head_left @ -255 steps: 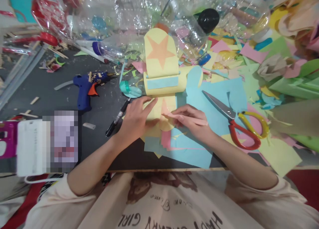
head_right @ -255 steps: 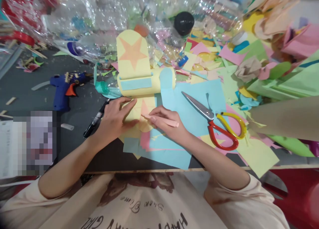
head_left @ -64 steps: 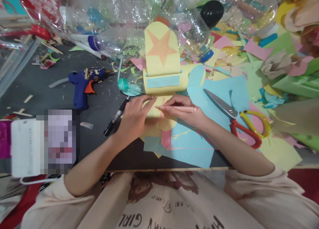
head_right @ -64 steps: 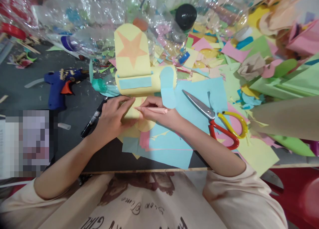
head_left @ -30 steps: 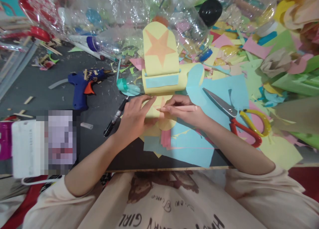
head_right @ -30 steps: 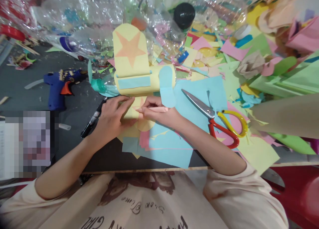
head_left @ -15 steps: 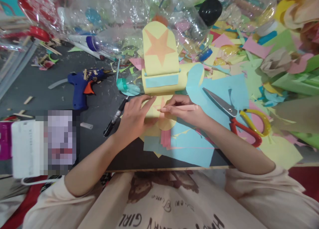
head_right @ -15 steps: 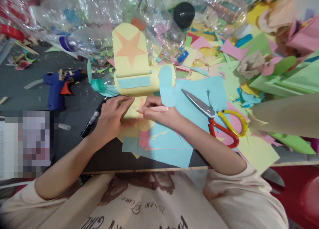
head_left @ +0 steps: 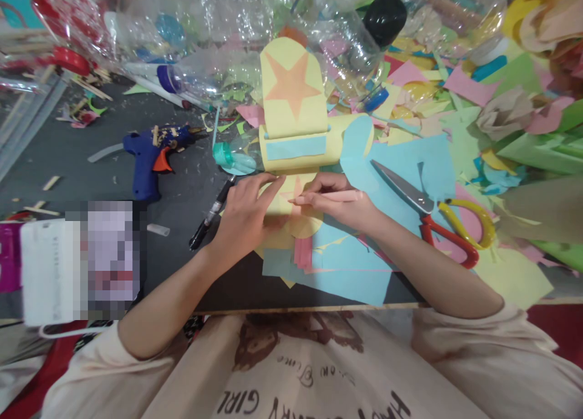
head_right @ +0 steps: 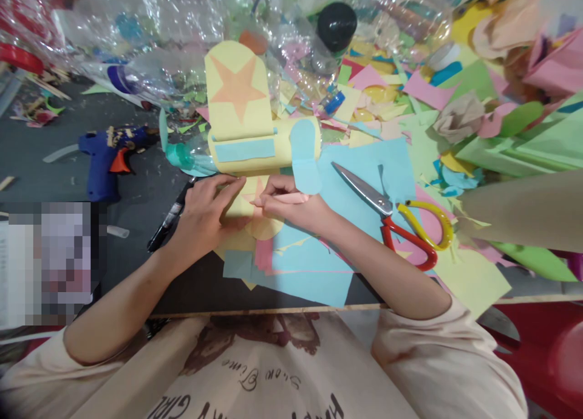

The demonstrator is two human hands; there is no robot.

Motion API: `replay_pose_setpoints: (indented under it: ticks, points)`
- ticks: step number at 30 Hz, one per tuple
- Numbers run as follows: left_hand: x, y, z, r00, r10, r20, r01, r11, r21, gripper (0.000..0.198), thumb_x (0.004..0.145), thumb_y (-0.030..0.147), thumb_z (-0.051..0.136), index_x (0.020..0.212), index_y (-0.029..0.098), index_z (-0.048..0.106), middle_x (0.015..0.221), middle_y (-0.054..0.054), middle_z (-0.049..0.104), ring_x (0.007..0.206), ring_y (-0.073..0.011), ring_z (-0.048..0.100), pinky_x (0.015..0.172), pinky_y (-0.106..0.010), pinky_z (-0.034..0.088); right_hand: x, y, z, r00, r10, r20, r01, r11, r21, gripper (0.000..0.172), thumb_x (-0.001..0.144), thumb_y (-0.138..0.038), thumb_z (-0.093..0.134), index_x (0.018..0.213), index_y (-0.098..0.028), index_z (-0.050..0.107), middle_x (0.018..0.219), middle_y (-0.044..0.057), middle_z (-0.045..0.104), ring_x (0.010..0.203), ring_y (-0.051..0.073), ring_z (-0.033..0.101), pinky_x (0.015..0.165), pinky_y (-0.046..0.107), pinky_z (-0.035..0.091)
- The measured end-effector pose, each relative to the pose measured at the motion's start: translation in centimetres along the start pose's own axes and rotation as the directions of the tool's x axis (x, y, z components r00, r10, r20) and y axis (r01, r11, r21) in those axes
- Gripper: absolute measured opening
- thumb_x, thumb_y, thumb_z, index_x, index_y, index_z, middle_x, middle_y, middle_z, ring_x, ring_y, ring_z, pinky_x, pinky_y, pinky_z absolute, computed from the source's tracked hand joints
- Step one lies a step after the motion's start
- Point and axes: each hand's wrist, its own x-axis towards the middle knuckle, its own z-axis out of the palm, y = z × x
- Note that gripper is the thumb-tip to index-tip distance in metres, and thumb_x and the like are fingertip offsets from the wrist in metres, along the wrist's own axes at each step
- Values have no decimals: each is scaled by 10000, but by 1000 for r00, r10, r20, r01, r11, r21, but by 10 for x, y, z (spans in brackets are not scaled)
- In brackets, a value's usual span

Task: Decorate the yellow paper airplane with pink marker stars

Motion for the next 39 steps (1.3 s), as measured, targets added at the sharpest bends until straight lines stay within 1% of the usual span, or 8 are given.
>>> replay_pose_setpoints:
  ticks: [3,10,16,20,26,30,36,39]
  points:
    - [0,0,1,1000,-4,-14,4,1000,2,535,912,320,620,1424,211,510,1327,-149,583,1230,-326,521,956,-422,424,1,0,0,1000,-7,5,7,1000,18,336,790,-436,708,595,-201,567,607,-23,544,610,122,481,563,281,349]
    - [-1,-1,2,1000,16,-25,-15,1000,8,541,926,381,618,1424,204,501,1336,-149,584,1239,-314,518,957,-402,421,2,0,2,995,-78,-57,79,996,28,340,827,-448,692,620,-211,563,647,-14,578,650,138,522,594,296,390]
    - [-1,0,2,1000,6,-25,-6,1000,-9,533,926,381,614,1421,214,507,1337,-148,581,1245,-323,513,966,-417,418,2,-2,0,999,-20,-26,20,999,28,386,768,-505,726,572,-206,579,610,-17,581,618,129,504,570,292,365]
    - [-1,-1,2,1000,11,-22,-12,1000,-8,533,933,373,602,1427,199,503,1340,-162,577,1242,-336,509,951,-429,421,1,-1,-2,1000,7,-1,-7,1000,20,344,767,-445,729,566,-208,581,604,-18,577,608,127,490,565,291,358]
    - [-1,-1,3,999,29,-38,-28,1000,11,542,930,384,617,1421,182,510,1334,-160,585,1239,-321,517,953,-407,421,1,0,0,996,-53,-76,53,999,-6,281,811,-372,691,600,-211,597,646,-17,584,647,133,523,596,293,392]
    - [-1,0,3,1000,16,-25,-15,1000,15,531,932,373,608,1419,185,513,1338,-156,582,1244,-319,512,965,-412,415,0,-2,1,995,-39,-93,39,999,-6,264,815,-326,688,593,-211,603,643,-17,594,650,131,525,595,288,405]
    - [0,0,2,1000,-3,-8,3,1000,-22,539,925,373,613,1427,211,504,1345,-148,572,1247,-327,501,960,-419,414,1,0,-1,999,-6,-33,7,1000,29,284,789,-370,709,589,-203,596,633,-11,598,612,128,519,562,290,381]
    - [0,0,2,1000,5,-2,-5,1000,-30,541,933,374,601,1434,196,501,1343,-158,570,1248,-334,499,966,-430,414,1,3,-2,999,32,-8,-31,998,59,282,757,-357,736,581,-203,579,617,-19,573,607,131,534,566,289,408]
